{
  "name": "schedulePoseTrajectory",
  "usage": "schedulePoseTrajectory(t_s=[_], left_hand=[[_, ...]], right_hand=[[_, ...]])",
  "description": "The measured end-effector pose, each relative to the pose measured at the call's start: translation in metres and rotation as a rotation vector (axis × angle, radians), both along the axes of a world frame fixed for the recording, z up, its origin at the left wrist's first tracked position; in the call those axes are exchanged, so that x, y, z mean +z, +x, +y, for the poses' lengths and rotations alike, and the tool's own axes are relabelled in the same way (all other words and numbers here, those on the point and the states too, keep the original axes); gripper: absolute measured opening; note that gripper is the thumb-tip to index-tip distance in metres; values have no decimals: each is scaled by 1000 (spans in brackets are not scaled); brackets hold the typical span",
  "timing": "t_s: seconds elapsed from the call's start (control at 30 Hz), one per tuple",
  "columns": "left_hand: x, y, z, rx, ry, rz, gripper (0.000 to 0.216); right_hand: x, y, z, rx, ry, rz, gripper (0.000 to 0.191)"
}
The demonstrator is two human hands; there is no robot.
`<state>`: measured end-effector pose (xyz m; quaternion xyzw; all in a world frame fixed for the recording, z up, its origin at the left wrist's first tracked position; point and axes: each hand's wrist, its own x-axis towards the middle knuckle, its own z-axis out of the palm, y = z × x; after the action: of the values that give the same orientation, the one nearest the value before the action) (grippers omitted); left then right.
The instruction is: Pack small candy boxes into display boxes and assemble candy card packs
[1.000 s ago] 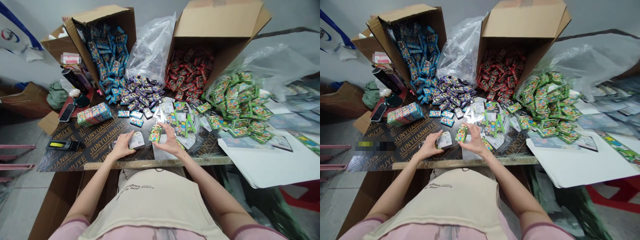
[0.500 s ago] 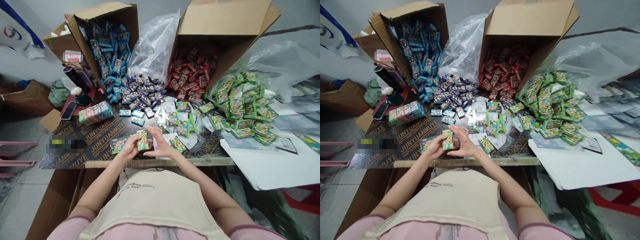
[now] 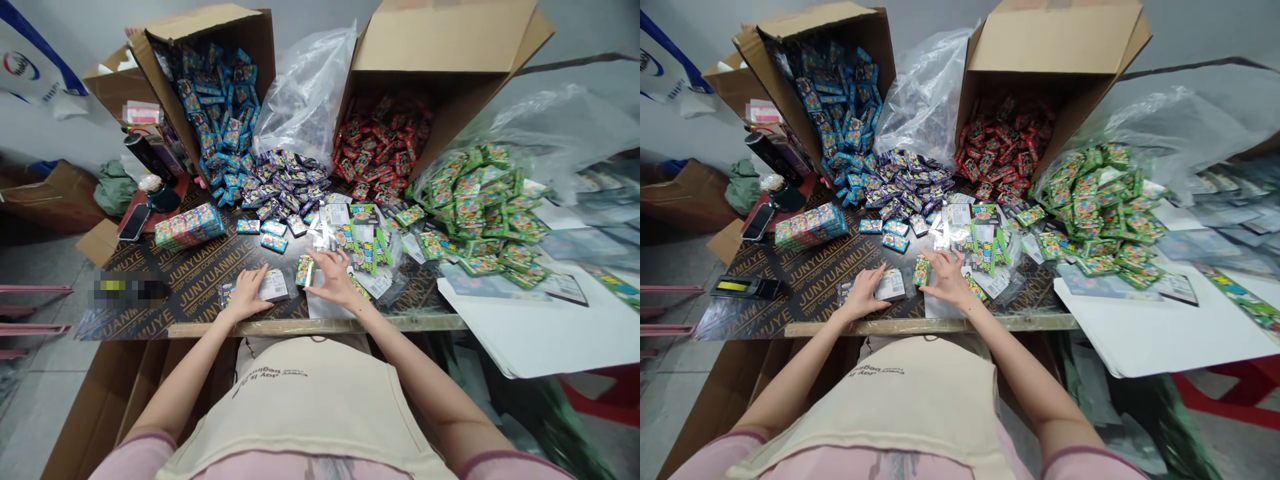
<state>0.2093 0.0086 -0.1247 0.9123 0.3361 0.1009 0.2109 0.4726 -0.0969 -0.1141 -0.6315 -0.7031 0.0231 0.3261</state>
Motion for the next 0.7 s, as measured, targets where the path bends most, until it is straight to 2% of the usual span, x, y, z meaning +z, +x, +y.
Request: schedulePoseTrajectory(t_s=[0.1, 0.23, 0.3, 0.37, 0.43, 0.5, 0.6, 0.7], left_hand=[[-1, 0, -3, -1, 37, -82, 108], [12, 4, -11, -102, 0, -192, 112], [19, 8, -13, -107, -38, -261, 107], [26, 16, -14, 17, -64, -387, 103], [31, 28, -12, 216, -111, -579, 100], [34, 44, -11, 364, -258, -807, 86], [34, 71, -18, 426, -608, -1130, 50], [34, 94, -33, 466, -850, -1373, 41]], right_hand=[[1, -8, -3, 79, -63, 95, 94], [20, -14, -3, 309, -147, 262, 97], [29, -13, 1, 373, -166, 368, 96], [37, -15, 7, 288, -107, 549, 93], [43, -21, 14, 105, -11, 816, 90], [48, -33, 21, -5, 21, 1106, 81], [54, -53, 30, -18, 48, 1390, 62], [59, -65, 36, -162, 184, 1510, 50]])
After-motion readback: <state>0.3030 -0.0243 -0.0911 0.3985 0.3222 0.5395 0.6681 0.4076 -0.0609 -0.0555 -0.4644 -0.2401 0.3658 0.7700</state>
